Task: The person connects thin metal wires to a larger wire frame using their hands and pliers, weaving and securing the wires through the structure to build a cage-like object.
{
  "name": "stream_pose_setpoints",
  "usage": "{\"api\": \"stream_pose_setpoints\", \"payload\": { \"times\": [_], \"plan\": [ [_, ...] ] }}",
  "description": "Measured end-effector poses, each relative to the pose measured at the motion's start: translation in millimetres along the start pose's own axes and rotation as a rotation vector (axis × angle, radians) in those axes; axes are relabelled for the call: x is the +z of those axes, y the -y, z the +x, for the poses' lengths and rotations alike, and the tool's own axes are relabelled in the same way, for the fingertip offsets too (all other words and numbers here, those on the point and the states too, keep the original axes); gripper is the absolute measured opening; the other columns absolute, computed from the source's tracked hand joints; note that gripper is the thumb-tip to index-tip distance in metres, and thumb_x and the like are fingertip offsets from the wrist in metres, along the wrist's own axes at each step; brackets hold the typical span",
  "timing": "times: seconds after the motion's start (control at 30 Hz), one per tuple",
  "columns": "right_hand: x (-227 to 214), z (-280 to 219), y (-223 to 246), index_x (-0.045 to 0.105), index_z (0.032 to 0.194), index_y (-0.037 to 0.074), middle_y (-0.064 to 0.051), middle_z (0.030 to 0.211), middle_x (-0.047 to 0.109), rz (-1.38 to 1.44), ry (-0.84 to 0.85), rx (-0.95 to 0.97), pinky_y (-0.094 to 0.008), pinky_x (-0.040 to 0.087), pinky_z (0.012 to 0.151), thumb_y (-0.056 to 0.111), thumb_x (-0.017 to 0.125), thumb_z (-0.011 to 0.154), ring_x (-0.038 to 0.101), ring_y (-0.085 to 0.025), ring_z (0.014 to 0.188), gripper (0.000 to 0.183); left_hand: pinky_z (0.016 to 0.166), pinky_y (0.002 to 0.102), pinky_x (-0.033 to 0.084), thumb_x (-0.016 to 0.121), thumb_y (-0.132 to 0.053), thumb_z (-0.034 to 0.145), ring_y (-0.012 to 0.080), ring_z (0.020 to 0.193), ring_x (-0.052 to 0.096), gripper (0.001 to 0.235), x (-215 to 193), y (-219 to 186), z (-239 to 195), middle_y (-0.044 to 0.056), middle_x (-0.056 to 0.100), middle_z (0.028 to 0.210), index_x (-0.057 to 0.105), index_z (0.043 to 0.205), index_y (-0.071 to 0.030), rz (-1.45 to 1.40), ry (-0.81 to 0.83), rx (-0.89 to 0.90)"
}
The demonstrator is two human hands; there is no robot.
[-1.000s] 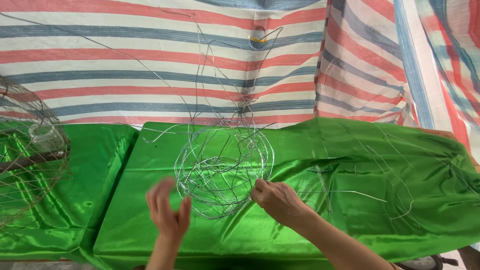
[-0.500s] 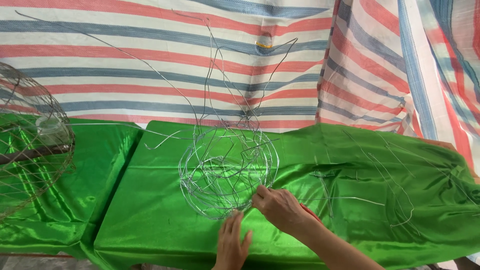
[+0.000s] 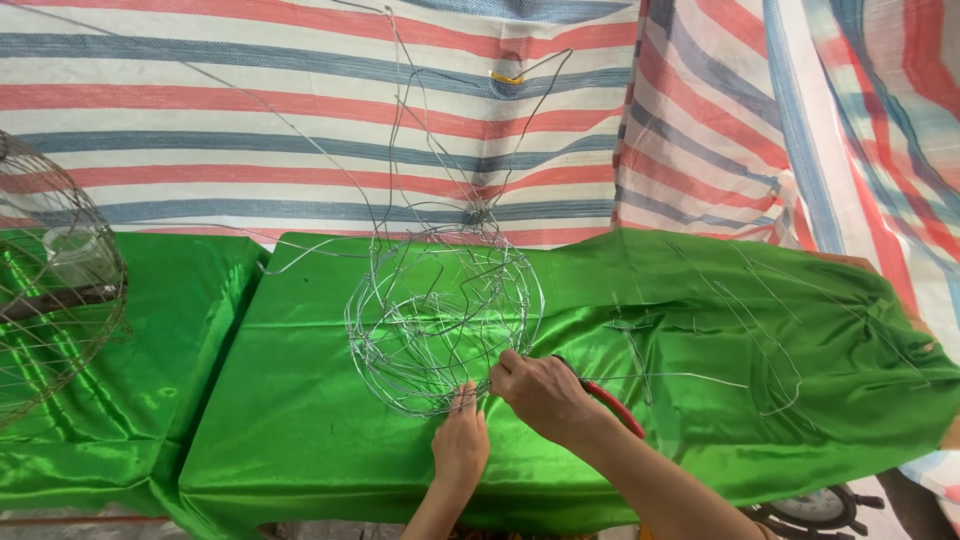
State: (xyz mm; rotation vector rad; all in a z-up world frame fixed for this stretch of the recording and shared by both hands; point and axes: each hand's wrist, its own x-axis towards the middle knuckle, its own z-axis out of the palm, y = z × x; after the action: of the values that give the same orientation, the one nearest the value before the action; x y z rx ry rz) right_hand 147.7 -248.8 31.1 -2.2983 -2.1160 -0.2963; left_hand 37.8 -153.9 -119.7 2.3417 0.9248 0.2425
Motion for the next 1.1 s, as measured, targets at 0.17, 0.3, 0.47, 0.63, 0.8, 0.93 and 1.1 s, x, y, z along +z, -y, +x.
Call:
{"api": "stream_pose_setpoints", "payload": {
  "times": [0.17, 0.3, 0.47, 0.63, 0.8, 0.93, 1.1],
  "plan": [
    [-8, -3, 8, 0.061, 0.097, -0.002, -0.011, 0.087, 0.063, 0.010, 0.062, 0.034, -0.039, 0.062, 0.048, 0.014, 0.066, 0.102, 0.066, -0.021, 0.054, 0.017, 0.058, 0.047, 0.064, 0.056, -0.031, 0.101, 0.0317, 0.077, 0.077, 0.037, 47, 32, 27, 0.005, 0.052, 0.150, 0.056, 0.136, -0.016, 0.174, -0.227, 0.115],
    [-6, 0, 1, 0.064, 0.099, 0.000, -0.009, 0.086, 0.063, -0.007, 0.003, 0.027, -0.034, 0.059, 0.044, 0.014, 0.068, 0.100, 0.064, -0.019, 0.053, 0.014, 0.048, 0.040, 0.063, 0.062, -0.025, 0.100, 0.0261, 0.070, 0.074, 0.026, 35, 32, 22, 0.007, 0.062, 0.126, 0.066, 0.121, -0.011, 0.185, -0.368, 0.265],
    [2, 12, -10, 0.066, 0.100, 0.005, -0.005, 0.086, 0.065, -0.096, -0.100, 0.005, -0.026, 0.059, 0.043, 0.030, 0.075, 0.095, 0.062, -0.012, 0.052, 0.027, 0.042, 0.039, 0.062, 0.063, -0.021, 0.100, 0.0249, 0.063, 0.071, 0.010, 28, 38, 23, 0.005, 0.066, 0.113, 0.065, 0.097, -0.011, 0.172, -0.422, 0.366],
    [1, 19, -6, 0.058, 0.099, 0.012, -0.001, 0.080, 0.070, -0.078, -0.270, 0.147, -0.032, 0.059, 0.054, 0.045, 0.086, 0.078, 0.069, -0.017, 0.063, 0.048, 0.038, 0.034, 0.058, 0.064, -0.016, 0.099, 0.0183, 0.053, 0.065, 0.014, 28, 49, 23, 0.004, 0.068, 0.108, 0.070, 0.090, -0.007, 0.056, -0.320, 0.404],
    [12, 26, -3, 0.057, 0.096, 0.015, 0.000, 0.084, 0.066, -0.110, -0.363, 0.247, -0.034, 0.058, 0.057, 0.046, 0.093, 0.067, 0.070, -0.020, 0.067, 0.056, 0.042, 0.042, 0.055, 0.063, -0.019, 0.101, 0.0254, 0.060, 0.068, 0.018, 25, 52, 19, 0.004, 0.069, 0.098, 0.067, 0.085, -0.011, 0.056, -0.240, 0.373],
    [28, 35, -8, 0.058, 0.094, 0.016, 0.002, 0.083, 0.067, -0.088, -0.407, 0.330, -0.039, 0.056, 0.058, 0.048, 0.081, 0.079, 0.071, -0.024, 0.074, 0.041, 0.045, 0.048, 0.058, 0.066, -0.019, 0.099, 0.0314, 0.065, 0.072, 0.015, 23, 54, 14, 0.007, 0.072, 0.103, 0.069, 0.107, -0.007, 0.093, -0.209, 0.399],
    [19, 23, -1, 0.060, 0.098, 0.016, 0.001, 0.086, 0.067, -0.042, -0.353, 0.313, -0.039, 0.057, 0.062, 0.045, 0.088, 0.074, 0.071, -0.024, 0.075, 0.047, 0.037, 0.037, 0.051, 0.060, -0.031, 0.105, 0.0203, 0.052, 0.063, 0.027, 18, 54, 13, 0.001, 0.063, 0.084, 0.058, 0.085, -0.014, 0.127, -0.174, 0.371]
  ]
}}
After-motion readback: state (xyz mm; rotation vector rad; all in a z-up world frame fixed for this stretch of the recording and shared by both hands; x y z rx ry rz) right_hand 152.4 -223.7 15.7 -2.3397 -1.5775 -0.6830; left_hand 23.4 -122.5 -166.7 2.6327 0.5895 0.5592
